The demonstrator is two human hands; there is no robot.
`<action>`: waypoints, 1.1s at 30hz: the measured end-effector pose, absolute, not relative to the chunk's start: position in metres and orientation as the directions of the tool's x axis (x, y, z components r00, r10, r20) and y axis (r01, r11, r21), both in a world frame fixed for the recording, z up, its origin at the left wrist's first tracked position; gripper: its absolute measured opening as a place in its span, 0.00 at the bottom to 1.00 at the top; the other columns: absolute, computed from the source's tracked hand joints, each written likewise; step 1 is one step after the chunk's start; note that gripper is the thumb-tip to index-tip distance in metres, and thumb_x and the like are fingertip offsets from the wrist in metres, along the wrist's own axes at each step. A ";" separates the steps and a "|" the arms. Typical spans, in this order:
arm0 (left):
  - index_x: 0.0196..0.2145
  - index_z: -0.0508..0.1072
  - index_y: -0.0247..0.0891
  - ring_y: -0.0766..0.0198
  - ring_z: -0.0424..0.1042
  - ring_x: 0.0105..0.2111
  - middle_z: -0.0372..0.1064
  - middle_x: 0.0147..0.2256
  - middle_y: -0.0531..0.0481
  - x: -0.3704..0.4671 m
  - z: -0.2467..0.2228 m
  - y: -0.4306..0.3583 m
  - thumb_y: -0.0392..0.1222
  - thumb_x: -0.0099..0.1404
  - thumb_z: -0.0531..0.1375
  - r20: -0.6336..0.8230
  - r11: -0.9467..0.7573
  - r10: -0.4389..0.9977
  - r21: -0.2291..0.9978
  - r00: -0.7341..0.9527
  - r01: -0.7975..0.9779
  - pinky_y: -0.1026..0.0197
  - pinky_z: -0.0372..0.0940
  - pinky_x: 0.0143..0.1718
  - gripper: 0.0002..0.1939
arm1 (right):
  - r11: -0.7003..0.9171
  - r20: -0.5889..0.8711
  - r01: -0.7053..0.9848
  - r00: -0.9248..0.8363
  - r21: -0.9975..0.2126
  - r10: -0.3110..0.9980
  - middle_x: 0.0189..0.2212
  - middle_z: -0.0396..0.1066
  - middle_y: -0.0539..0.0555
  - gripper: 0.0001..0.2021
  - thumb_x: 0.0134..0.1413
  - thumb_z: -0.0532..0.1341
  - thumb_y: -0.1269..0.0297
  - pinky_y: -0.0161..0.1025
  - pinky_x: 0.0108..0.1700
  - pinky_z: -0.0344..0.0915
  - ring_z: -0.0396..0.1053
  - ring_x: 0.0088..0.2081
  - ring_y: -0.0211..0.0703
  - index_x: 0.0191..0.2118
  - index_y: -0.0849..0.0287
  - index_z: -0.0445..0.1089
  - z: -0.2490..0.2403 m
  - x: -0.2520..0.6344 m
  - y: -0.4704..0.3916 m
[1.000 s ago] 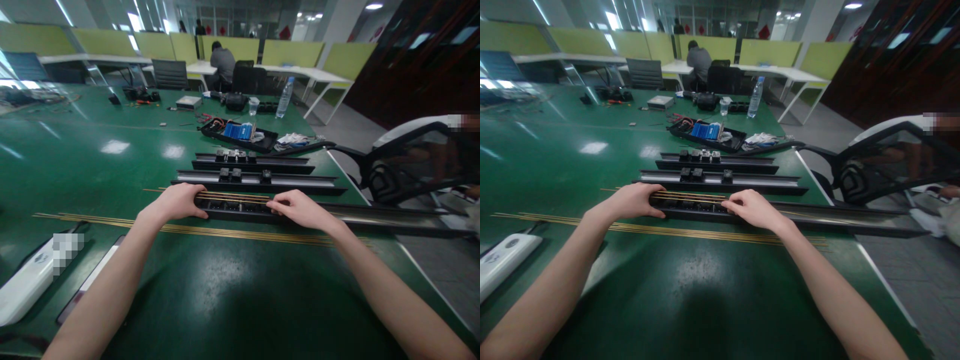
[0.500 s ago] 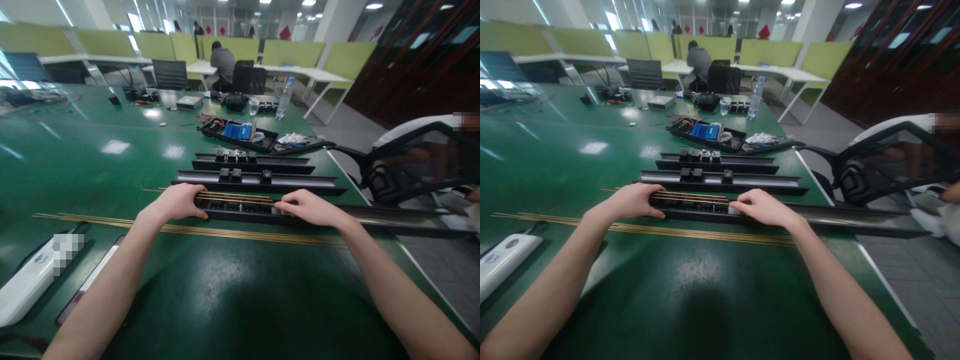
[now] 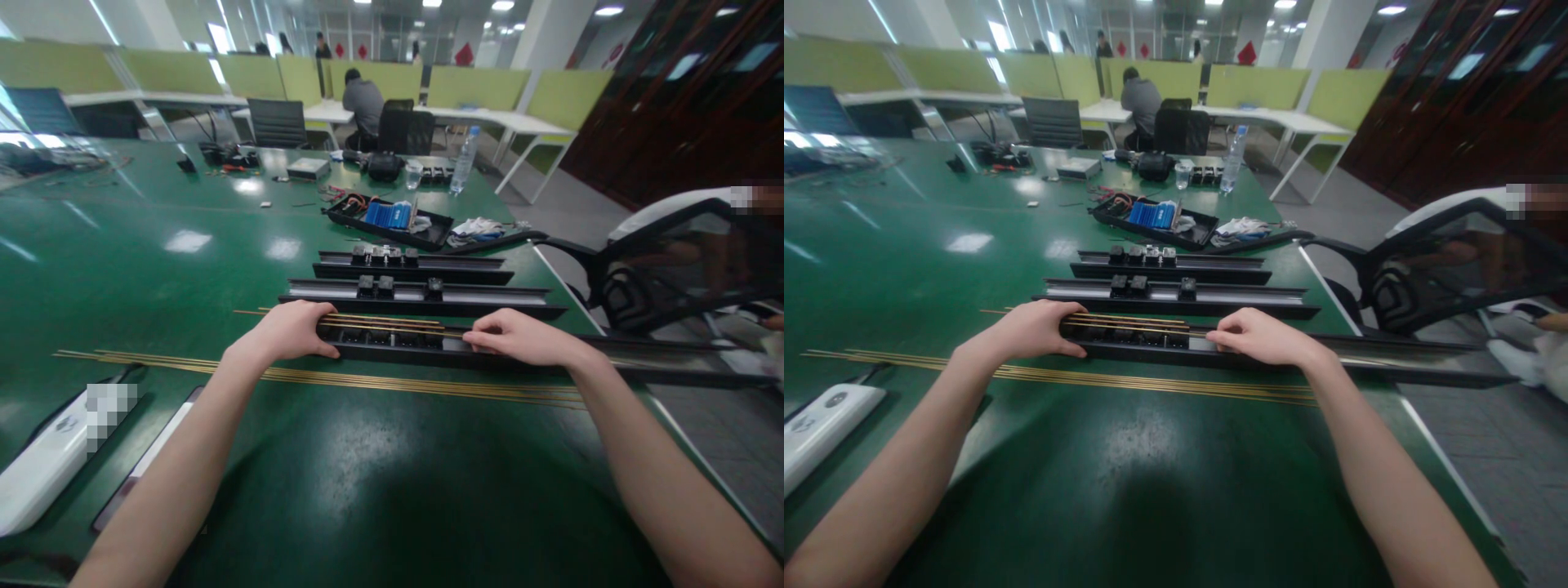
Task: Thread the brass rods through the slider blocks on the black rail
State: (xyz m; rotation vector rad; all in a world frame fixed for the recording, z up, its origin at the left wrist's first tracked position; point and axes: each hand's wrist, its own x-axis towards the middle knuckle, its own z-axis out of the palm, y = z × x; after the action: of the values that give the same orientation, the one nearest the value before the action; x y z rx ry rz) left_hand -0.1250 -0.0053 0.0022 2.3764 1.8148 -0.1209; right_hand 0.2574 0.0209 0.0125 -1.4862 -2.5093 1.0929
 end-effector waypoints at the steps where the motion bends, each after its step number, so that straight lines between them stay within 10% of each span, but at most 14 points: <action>1: 0.55 0.72 0.44 0.47 0.75 0.49 0.76 0.52 0.45 -0.125 0.002 -0.005 0.66 0.50 0.65 -0.154 -0.254 0.953 0.068 0.262 0.965 0.54 0.69 0.46 0.38 | 0.294 -0.318 0.761 -0.542 -0.578 0.778 0.24 0.70 0.50 0.29 0.58 0.55 0.35 0.37 0.28 0.55 0.62 0.25 0.38 0.30 0.59 0.77 0.012 0.258 0.021; 33: 0.54 0.72 0.44 0.46 0.74 0.50 0.76 0.52 0.44 -0.125 0.002 -0.005 0.66 0.50 0.65 -0.156 -0.249 0.953 0.076 0.258 0.966 0.52 0.69 0.47 0.38 | 0.255 -0.391 0.826 -0.480 -0.502 0.785 0.27 0.76 0.52 0.26 0.54 0.60 0.36 0.38 0.30 0.58 0.67 0.29 0.43 0.31 0.56 0.79 0.021 0.289 0.028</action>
State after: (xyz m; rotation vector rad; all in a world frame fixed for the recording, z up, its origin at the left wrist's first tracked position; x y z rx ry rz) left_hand -0.1254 -0.0055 0.0020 2.3634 1.8198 -0.1166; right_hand 0.2885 0.0279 0.0214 -1.6308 -2.5360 1.0793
